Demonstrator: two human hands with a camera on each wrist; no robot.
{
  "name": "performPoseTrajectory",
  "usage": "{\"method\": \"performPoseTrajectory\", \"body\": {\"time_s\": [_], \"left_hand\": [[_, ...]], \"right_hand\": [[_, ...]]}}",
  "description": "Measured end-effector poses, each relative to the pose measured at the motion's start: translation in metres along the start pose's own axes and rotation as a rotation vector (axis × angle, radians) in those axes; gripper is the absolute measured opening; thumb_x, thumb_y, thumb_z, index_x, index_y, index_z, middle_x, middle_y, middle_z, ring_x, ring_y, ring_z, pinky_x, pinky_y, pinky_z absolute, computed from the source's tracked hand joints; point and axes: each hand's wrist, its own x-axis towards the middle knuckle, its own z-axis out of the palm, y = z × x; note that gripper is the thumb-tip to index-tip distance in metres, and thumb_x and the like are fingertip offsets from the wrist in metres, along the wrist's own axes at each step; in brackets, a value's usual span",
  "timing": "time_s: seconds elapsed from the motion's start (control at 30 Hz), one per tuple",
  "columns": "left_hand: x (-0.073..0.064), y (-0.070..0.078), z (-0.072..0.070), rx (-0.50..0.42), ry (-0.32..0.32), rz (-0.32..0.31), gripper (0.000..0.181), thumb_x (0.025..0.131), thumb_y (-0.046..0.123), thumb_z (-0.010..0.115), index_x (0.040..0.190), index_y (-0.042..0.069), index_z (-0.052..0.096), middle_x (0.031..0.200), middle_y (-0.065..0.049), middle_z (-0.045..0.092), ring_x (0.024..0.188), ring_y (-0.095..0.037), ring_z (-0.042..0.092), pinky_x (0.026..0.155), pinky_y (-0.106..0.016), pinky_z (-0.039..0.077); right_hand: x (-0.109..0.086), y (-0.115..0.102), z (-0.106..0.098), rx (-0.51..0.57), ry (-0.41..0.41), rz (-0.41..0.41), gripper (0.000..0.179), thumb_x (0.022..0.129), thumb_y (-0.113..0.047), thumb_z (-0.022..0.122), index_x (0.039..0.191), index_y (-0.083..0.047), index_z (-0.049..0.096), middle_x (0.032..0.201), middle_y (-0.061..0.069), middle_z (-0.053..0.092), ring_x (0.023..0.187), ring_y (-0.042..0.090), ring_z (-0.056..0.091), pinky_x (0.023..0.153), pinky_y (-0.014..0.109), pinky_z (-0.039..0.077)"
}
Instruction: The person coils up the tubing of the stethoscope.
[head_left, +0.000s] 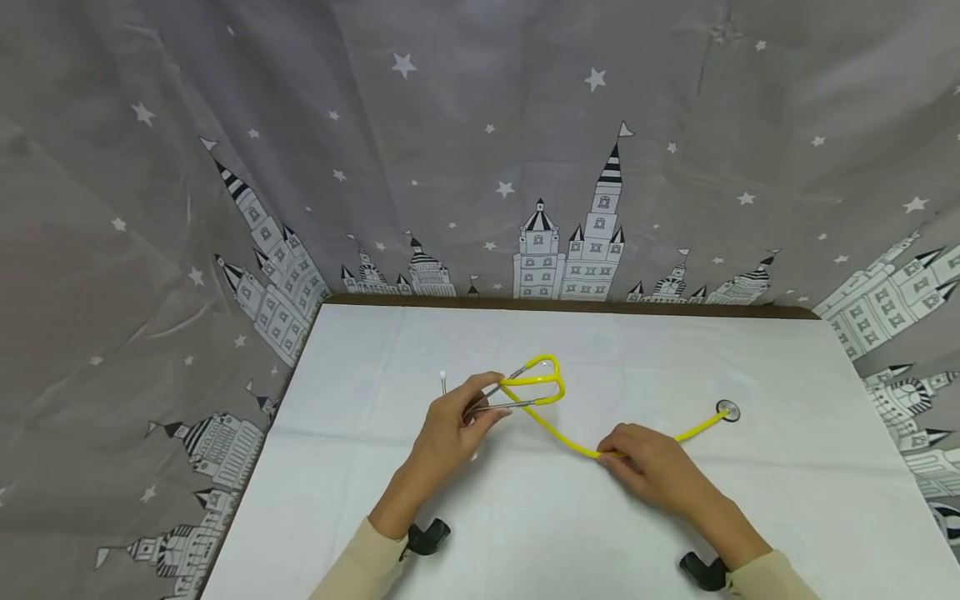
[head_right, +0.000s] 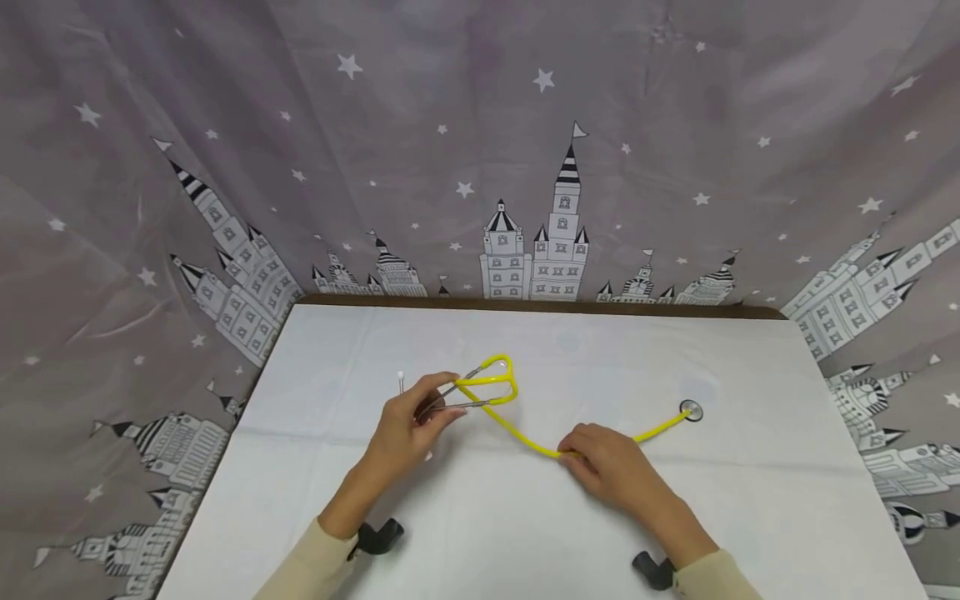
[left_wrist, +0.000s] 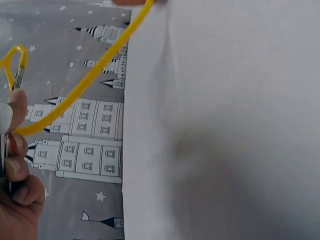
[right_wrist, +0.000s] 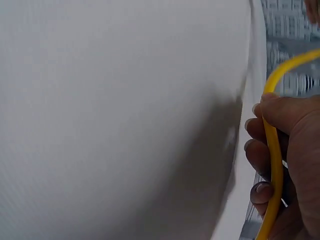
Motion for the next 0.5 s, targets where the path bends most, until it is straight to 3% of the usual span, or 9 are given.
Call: {"method": "performPoseTrajectory", "body": {"time_s": [0.1, 0.2, 0.37, 0.43, 0.5], "left_hand": [[0.003, -0.003, -0.002, 0.039, 0.029, -0.01, 0.051, 0.093, 0.016, 0.085, 0.14, 0.02, 0.066, 0.081, 0.003, 0.061, 0.069, -0.007, 0.049, 0.06, -0.019, 0.044], [0.005, -0.005, -0.004, 0.099, 0.034, -0.031, 0.049, 0.095, 0.02, 0.084, 0.141, 0.022, 0.065, 0.089, 0.003, 0.066, 0.072, -0.007, 0.053, 0.062, -0.019, 0.047], [0.003, -0.014, -0.005, 0.163, 0.011, -0.095, 0.048, 0.097, 0.021, 0.081, 0.142, 0.023, 0.064, 0.1, 0.004, 0.071, 0.076, -0.007, 0.055, 0.065, -0.02, 0.05], [0.002, -0.017, -0.005, 0.168, -0.01, -0.108, 0.047, 0.098, 0.021, 0.08, 0.143, 0.023, 0.064, 0.099, 0.004, 0.07, 0.076, -0.007, 0.054, 0.065, -0.02, 0.05], [0.001, -0.02, -0.004, 0.165, -0.032, -0.108, 0.047, 0.099, 0.021, 0.079, 0.144, 0.023, 0.064, 0.094, 0.004, 0.067, 0.074, -0.007, 0.051, 0.065, -0.02, 0.048]], "right_hand": [[-0.005, -0.024, 0.007, 0.036, 0.047, -0.122, 0.021, 0.086, -0.013, 0.089, 0.1, -0.022, 0.076, 0.091, -0.016, 0.067, 0.079, -0.004, 0.054, 0.074, 0.015, 0.049], [-0.008, -0.043, 0.006, 0.057, 0.065, -0.191, 0.023, 0.085, -0.012, 0.088, 0.101, -0.022, 0.075, 0.092, -0.015, 0.067, 0.078, -0.003, 0.055, 0.074, 0.013, 0.048], [-0.003, -0.061, -0.018, 0.052, 0.085, -0.195, 0.013, 0.095, -0.017, 0.08, 0.106, -0.021, 0.073, 0.097, -0.015, 0.067, 0.083, -0.002, 0.061, 0.077, 0.015, 0.052], [0.001, -0.063, -0.031, 0.044, 0.112, -0.199, 0.005, 0.101, -0.021, 0.073, 0.107, -0.02, 0.074, 0.098, -0.014, 0.068, 0.084, 0.0, 0.063, 0.077, 0.017, 0.054], [0.006, -0.063, -0.043, 0.021, 0.153, -0.208, 0.012, 0.107, -0.026, 0.065, 0.106, -0.018, 0.075, 0.097, -0.013, 0.068, 0.084, 0.0, 0.064, 0.076, 0.019, 0.055]]}}
